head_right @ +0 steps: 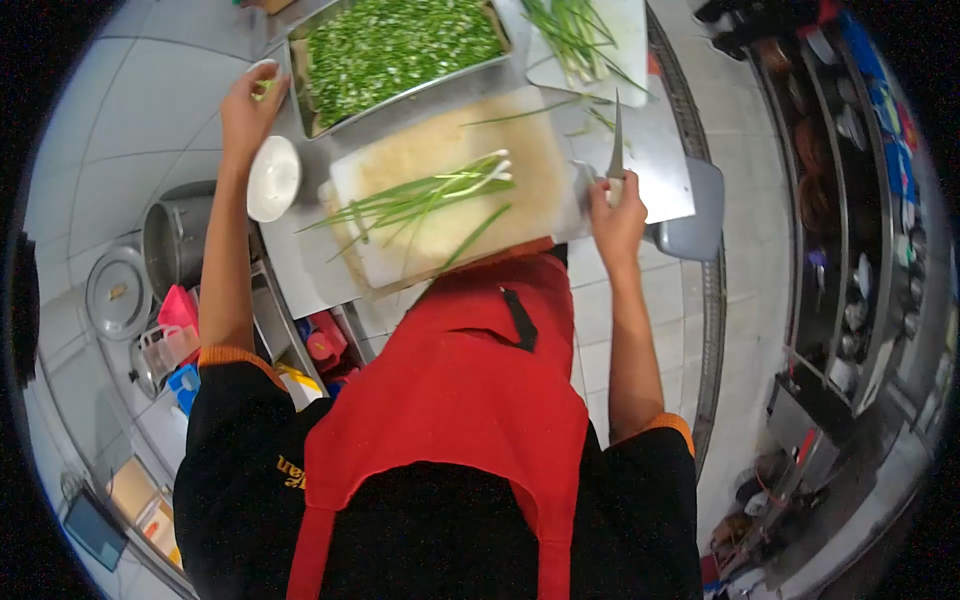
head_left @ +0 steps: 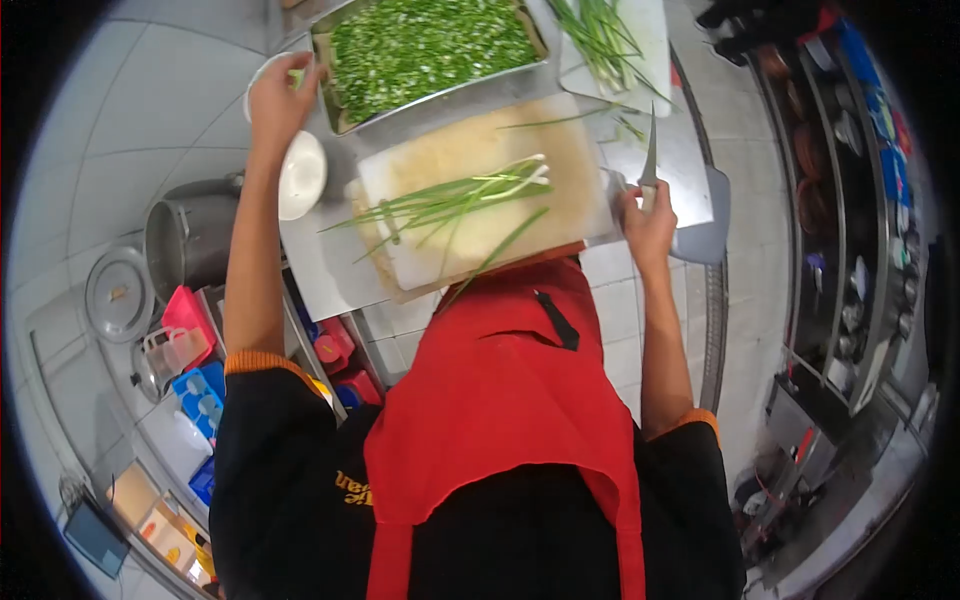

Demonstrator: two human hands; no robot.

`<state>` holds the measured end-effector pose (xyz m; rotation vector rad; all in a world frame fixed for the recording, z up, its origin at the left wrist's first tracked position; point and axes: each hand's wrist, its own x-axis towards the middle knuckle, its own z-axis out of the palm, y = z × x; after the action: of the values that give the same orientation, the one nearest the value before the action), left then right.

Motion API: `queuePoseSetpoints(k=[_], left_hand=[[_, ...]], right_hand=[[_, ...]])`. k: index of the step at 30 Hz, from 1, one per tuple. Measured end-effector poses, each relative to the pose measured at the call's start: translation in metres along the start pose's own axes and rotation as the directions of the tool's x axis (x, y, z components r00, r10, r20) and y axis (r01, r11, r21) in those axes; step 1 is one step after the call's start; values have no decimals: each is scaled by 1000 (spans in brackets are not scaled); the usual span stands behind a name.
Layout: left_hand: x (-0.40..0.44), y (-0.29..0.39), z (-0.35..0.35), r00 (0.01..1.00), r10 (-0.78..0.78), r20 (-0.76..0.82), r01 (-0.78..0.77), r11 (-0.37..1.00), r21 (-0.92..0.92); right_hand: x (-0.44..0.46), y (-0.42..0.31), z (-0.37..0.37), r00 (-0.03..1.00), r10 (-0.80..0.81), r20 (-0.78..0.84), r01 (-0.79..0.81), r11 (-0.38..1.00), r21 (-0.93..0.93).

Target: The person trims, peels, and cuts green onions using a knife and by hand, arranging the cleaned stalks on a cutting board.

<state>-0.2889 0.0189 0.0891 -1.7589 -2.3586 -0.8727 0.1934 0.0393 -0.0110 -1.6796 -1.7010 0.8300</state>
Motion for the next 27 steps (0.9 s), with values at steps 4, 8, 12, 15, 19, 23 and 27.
queuePoseSetpoints(k=[4,8,12,15,19,23,27], left_hand=[[-96,113,42,940,261,219,-172,919,-356],[-180,187,71,856,330,398,-276,943,-188],[-203,193,88,891,250,378,-254,966,-39],[-205,188,94,915,243,322,-243,969,-40],[-196,184,105,926,272,260,-268,962,-52],[-184,181,115,926,321,200,-318,947,-48],[-176,178,115,924,336,185,-326,942,-83]], right_hand=[[-25,0,20,969,245,29,-236,891,388],[-61,-20,38,932,360,48,-348,850,396],[-84,-37,50,894,438,92,-443,837,321],[-89,-58,50,853,483,197,-522,783,338],[-92,-65,55,800,507,320,-600,684,415],[-92,-73,50,794,486,366,-606,681,411],[-86,-78,36,869,392,301,-485,795,364]])
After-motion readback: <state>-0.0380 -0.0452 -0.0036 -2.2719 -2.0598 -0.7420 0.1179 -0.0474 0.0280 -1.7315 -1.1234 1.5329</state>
